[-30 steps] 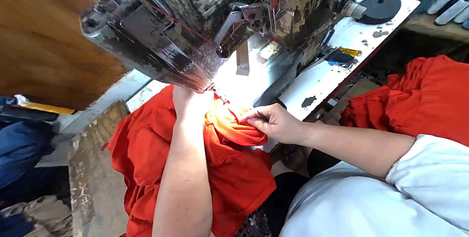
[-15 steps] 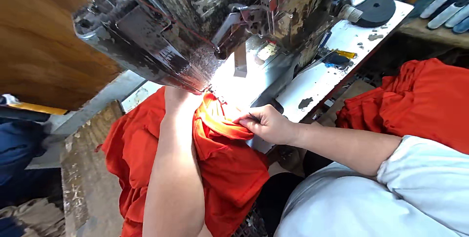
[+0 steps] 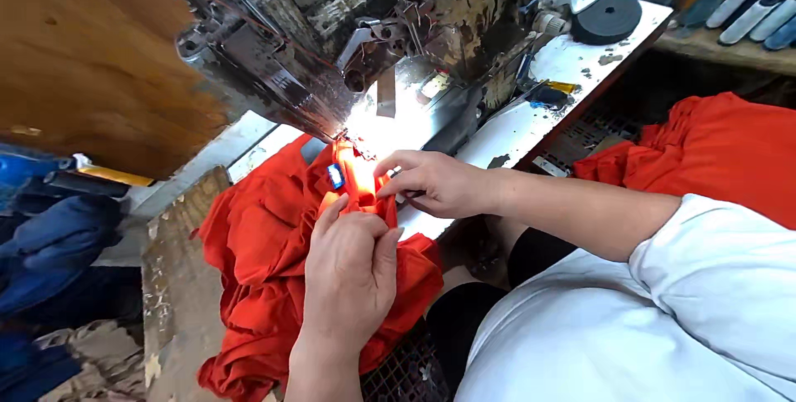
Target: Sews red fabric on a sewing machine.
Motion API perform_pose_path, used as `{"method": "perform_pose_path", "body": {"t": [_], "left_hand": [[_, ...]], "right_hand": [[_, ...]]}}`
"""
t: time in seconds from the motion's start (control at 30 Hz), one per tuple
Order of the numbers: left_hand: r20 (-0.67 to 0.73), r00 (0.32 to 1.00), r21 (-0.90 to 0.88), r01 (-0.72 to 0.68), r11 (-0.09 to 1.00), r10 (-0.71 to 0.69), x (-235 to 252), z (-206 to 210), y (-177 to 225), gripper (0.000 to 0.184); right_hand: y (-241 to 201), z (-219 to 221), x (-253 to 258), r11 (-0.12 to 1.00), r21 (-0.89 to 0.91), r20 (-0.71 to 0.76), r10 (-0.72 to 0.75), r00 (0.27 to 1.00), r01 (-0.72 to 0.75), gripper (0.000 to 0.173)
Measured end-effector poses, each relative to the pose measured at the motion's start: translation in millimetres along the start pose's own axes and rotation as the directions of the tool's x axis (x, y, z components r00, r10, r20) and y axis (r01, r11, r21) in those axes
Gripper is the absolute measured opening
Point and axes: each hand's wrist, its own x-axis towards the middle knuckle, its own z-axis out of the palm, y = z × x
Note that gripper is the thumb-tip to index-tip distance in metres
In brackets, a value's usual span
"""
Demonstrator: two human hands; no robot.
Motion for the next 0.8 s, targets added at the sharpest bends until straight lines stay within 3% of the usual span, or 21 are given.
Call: {"method": "perform_pose_path", "body": {"t": [0.07,0.13,0.17,0.27,0.47,0.7,0.8], "left_hand": [[-0.069,0.997,-0.103,0.012,0.995,-0.019,3,10,-6,0.028],[0.036,0.999,-0.072,0.021,0.997,-0.019,-2,24,-25,0.055],[0.103,0.995,0.026,0.000,1.000,-0.003,-7,30,-36,0.059],[0.204,0.978,0.274,-0.099,0.956,0.043,-30,32,-57,0.027],[0.213,0.976,0.336,-0.117,0.935,0.045,-32,16,-45,0.028],[0.273,0.961,0.388,-0.078,0.918,-0.034,4,3,-75,0.025],[0.296,0.952,0.443,-0.061,0.894,-0.082,18,-2,-90,0.035]], "right_hand": [[-7,-10,1,0.986,0.024,0.015,-0.163,0.987,0.163,0.014],[-8,-17,-8,0.974,0.050,0.012,-0.224,0.975,0.223,0.013],[-6,-20,-15,0.975,0.061,0.009,-0.215,0.977,0.214,0.013],[-1,-24,-51,0.993,-0.031,0.115,-0.110,0.987,0.115,0.014],[1,-8,-77,0.999,-0.003,0.055,-0.045,0.998,0.045,0.019],[27,8,-37,0.997,-0.071,0.000,0.037,0.999,-0.037,0.017],[37,10,-13,0.995,-0.088,0.003,0.052,0.999,-0.052,0.014]]}}
